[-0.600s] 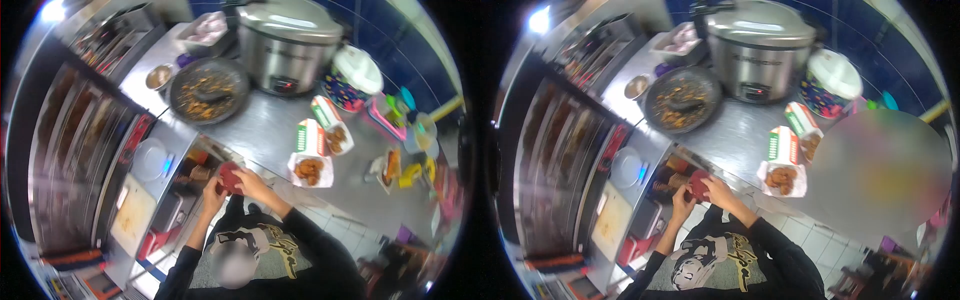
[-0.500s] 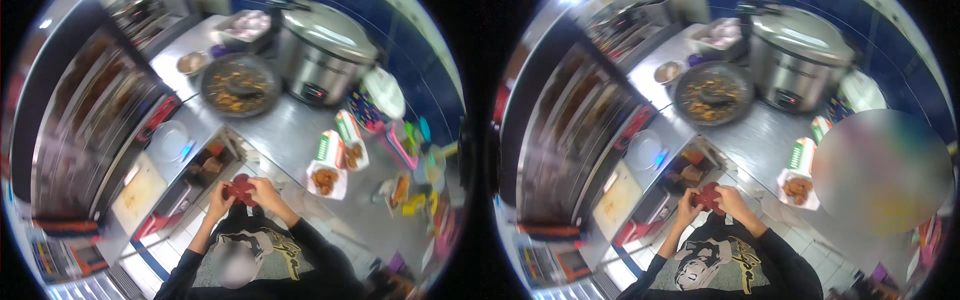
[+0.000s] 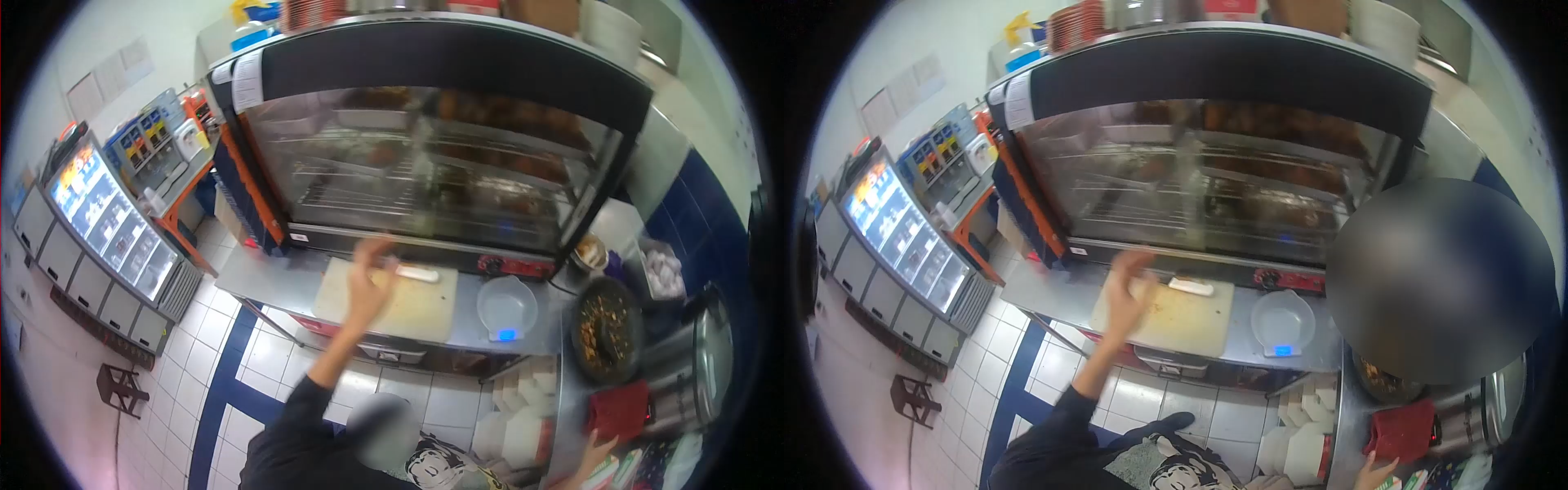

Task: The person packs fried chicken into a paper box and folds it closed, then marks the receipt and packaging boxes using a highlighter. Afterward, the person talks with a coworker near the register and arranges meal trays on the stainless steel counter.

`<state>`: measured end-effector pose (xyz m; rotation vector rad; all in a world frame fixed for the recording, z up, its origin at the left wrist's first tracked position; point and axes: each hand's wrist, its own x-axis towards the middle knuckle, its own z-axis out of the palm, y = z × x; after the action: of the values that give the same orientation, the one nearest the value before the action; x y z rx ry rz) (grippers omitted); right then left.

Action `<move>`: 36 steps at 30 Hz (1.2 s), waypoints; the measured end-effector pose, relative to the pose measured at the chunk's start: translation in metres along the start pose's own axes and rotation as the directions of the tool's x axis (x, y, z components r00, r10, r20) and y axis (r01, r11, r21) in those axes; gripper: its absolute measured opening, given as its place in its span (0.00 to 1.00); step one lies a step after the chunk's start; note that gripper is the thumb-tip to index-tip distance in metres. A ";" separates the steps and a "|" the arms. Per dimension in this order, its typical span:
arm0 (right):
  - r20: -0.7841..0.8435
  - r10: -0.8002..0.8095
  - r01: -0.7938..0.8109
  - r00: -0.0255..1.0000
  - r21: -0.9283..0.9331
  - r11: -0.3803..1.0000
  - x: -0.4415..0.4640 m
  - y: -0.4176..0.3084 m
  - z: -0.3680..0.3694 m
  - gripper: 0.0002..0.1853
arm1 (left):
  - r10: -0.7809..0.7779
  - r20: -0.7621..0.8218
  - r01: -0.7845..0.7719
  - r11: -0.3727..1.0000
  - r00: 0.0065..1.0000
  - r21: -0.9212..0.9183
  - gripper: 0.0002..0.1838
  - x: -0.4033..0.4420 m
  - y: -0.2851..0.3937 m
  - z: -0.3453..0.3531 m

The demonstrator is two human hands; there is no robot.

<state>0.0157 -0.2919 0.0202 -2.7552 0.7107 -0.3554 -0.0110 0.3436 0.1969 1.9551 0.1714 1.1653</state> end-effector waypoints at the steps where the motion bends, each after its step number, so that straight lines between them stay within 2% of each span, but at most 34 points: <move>1: 0.000 -0.019 0.019 1.000 0.009 1.000 -0.005 0.007 0.036 0.38 | 0.043 -0.184 -0.056 0.996 0.982 -0.067 0.21 0.043 -0.018 -0.027; 2: -0.074 -0.180 0.187 0.981 0.101 0.977 -0.006 0.011 0.072 0.40 | 0.227 -0.336 -0.212 0.974 0.914 0.082 0.21 0.090 -0.034 -0.059; 3: -0.146 -0.335 0.357 0.931 0.170 0.919 -0.009 0.008 0.102 0.42 | 0.262 -0.465 -0.236 0.965 0.846 0.115 0.20 0.133 -0.029 -0.091; 4: -0.124 -0.404 0.423 0.906 0.242 0.873 -0.033 -0.012 0.113 0.42 | 0.323 -0.547 -0.242 0.946 0.773 0.216 0.22 0.176 -0.044 -0.127; 5: -0.063 -0.427 0.424 0.902 0.319 0.848 -0.059 -0.040 0.123 0.42 | 0.291 -0.659 -0.152 0.953 0.693 0.261 0.24 0.217 -0.058 -0.159; 7: 0.124 -0.413 0.335 0.902 0.401 0.853 -0.116 -0.098 0.122 0.42 | 0.480 -0.689 -0.046 0.836 0.542 0.546 0.28 0.276 -0.060 -0.199; 8: 0.198 -0.415 0.302 0.888 0.431 0.850 -0.138 -0.119 0.123 0.42 | 0.484 -0.689 -0.053 0.837 0.539 0.545 0.28 0.290 -0.070 -0.210; 10: 0.341 -0.386 0.198 0.857 0.474 0.858 -0.174 -0.147 0.121 0.42 | 0.350 -0.605 -0.002 0.867 0.715 0.498 0.27 0.308 -0.082 -0.220; 12: 0.459 -0.345 0.077 0.819 0.507 0.859 -0.197 -0.161 0.117 0.42 | 0.172 -0.556 -0.071 0.978 0.813 0.198 0.24 0.281 -0.075 -0.195; 13: 0.500 -0.321 0.012 0.804 0.527 0.850 -0.206 -0.163 0.114 0.42 | 0.335 -0.571 -0.220 0.940 0.750 0.262 0.19 0.259 -0.072 -0.169; 15: 0.573 -0.260 -0.142 0.777 0.563 0.815 -0.221 -0.160 0.108 0.42 | 0.367 -0.517 -0.338 0.929 0.774 0.154 0.17 0.195 -0.067 -0.105; 16: 0.599 -0.235 -0.220 0.766 0.587 0.780 -0.228 -0.157 0.105 0.41 | 0.353 -0.411 -0.358 0.931 0.840 0.069 0.17 0.149 -0.062 -0.066; 17: 0.620 -0.203 -0.300 0.758 0.608 0.735 -0.236 -0.151 0.101 0.41 | 0.271 -0.233 -0.315 0.932 0.934 -0.179 0.18 0.099 -0.079 -0.025; 18: 0.635 -0.172 -0.379 0.753 0.633 0.675 -0.245 -0.144 0.095 0.41 | 0.126 -0.084 -0.147 0.926 0.988 -0.346 0.19 0.046 -0.073 0.021; 19: 0.652 -0.136 -0.466 0.746 0.657 0.593 -0.258 -0.133 0.092 0.41 | -0.094 0.203 0.179 0.874 0.975 -0.453 0.18 -0.011 -0.061 0.058; 20: 0.666 -0.104 -0.550 0.739 0.685 0.477 -0.274 -0.124 0.086 0.41 | -0.125 0.435 0.258 0.929 0.892 -0.263 0.18 -0.059 -0.035 0.080; 21: 0.681 -0.069 -0.628 0.729 0.705 0.329 -0.294 -0.115 0.080 0.41 | -0.133 0.773 0.490 0.835 0.620 -0.249 0.21 -0.097 -0.016 0.099; 23: 0.689 -0.040 -0.690 0.724 0.721 -0.062 -0.335 -0.103 0.074 0.41 | 0.154 0.890 0.487 0.790 0.430 -0.372 0.21 -0.160 0.036 0.115; 24: 0.649 -0.015 -0.630 0.761 0.732 -0.261 -0.348 -0.105 0.064 0.41 | 0.236 0.922 0.516 0.773 0.306 -0.369 0.21 -0.184 0.053 0.118; 25: 0.598 0.034 -0.531 0.801 0.736 -0.419 -0.361 -0.103 0.052 0.41 | 0.317 0.932 0.544 0.758 0.177 -0.361 0.22 -0.209 0.067 0.120; 26: 0.526 0.151 -0.392 0.837 0.769 -0.505 -0.352 -0.114 0.023 0.42 | 0.400 0.914 0.505 0.777 0.067 -0.377 0.21 -0.223 0.077 0.126; 27: 0.444 0.264 -0.238 0.856 0.792 -0.562 -0.342 -0.125 -0.008 0.43 | 0.522 0.847 0.473 0.724 0.101 -0.502 0.21 -0.236 0.088 0.134; 29: 0.340 0.349 -0.081 0.874 0.808 -0.584 -0.340 -0.121 -0.042 0.36 | 0.624 0.779 0.424 0.692 0.054 -0.584 0.20 -0.263 0.104 0.149; 30: 0.260 0.433 -0.062 0.863 0.905 -0.421 -0.346 -0.110 -0.047 0.35 | 0.662 0.749 0.452 0.671 -0.007 -0.588 0.20 -0.280 0.115 0.150; 31: 0.186 0.496 -0.070 0.848 0.968 -0.243 -0.347 -0.106 -0.057 0.36 | 0.673 0.731 0.472 0.683 -0.110 -0.558 0.19 -0.289 0.128 0.151; 32: 0.192 0.592 -0.002 0.783 0.952 -0.306 -0.340 -0.107 -0.077 0.41 | 0.675 0.711 0.480 0.699 -0.199 -0.529 0.19 -0.302 0.142 0.151; 33: 0.184 0.626 0.014 0.757 0.954 -0.298 -0.347 -0.088 -0.080 0.41 | 0.688 0.688 0.495 0.692 -0.230 -0.526 0.19 -0.318 0.155 0.150; 35: 0.165 0.665 -0.136 0.729 0.986 -0.095 -0.356 -0.049 -0.079 0.42 | 0.639 0.664 0.503 0.751 -0.387 -0.429 0.20 -0.347 0.177 0.151; 36: 0.115 0.727 -0.080 0.677 0.993 -0.082 -0.351 -0.040 -0.093 0.38 | 0.642 0.649 0.503 0.752 -0.409 -0.426 0.20 -0.363 0.186 0.156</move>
<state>-0.2932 -0.1008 0.0615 -0.8979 0.9175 -0.9570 -0.1450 -0.0464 0.0534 1.4254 -1.3330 -0.9763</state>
